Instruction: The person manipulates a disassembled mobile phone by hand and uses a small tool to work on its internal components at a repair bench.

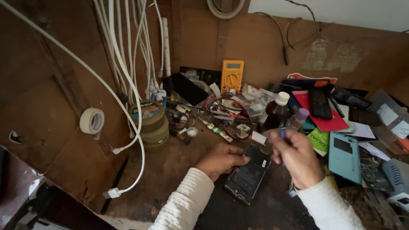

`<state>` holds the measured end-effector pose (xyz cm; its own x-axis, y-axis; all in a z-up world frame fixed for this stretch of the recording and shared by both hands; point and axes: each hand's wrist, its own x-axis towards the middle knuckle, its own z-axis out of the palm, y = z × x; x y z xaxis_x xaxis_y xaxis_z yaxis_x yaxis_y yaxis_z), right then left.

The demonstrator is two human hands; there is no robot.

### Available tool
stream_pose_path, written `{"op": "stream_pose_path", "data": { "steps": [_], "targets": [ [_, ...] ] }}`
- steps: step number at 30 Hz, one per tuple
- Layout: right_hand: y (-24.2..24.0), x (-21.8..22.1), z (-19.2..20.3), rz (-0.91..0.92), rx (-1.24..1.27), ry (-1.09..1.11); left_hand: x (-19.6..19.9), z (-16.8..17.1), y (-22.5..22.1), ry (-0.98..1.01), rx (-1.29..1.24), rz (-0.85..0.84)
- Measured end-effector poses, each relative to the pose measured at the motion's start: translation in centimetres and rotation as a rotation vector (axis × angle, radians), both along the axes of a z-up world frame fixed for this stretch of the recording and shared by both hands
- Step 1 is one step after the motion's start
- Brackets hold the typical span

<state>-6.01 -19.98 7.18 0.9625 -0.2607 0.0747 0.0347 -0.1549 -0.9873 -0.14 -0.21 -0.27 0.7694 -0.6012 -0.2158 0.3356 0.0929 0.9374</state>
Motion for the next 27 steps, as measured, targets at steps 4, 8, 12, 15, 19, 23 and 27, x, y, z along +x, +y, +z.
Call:
{"op": "stream_pose_path", "data": {
  "steps": [4, 8, 12, 15, 19, 23, 27],
  "targets": [
    [0.7, -2.0, 2.4, 0.011, -0.067, -0.178, 0.1, -0.2, -0.3, -0.048, 0.078, 0.023],
    [1.2, -3.1, 3.3, -0.055, -0.279, -0.297, 0.2, -0.2, -0.4, -0.029, 0.057, 0.028],
    [1.5, -3.1, 1.4, -0.041, -0.237, -0.410, 0.1, 0.3, -0.4, -0.004, 0.091, 0.052],
    [1.7, -2.7, -0.2, 0.039, -0.288, -0.533, -0.1, 0.4, -0.4, -0.022, 0.150, 0.082],
    [1.7, -1.4, -1.0, -0.053, -0.586, -0.203, -0.1, 0.1, -0.3, -0.046, 0.093, 0.062],
    [2.4, -0.6, -0.9, 0.058, -0.814, -0.312, 0.1, -0.2, -0.4, -0.087, 0.062, 0.073],
    [3.1, -0.4, -0.6, 0.084, -0.824, -0.216, 0.3, -0.7, -0.3, -0.083, 0.052, 0.045]
  ]
}}
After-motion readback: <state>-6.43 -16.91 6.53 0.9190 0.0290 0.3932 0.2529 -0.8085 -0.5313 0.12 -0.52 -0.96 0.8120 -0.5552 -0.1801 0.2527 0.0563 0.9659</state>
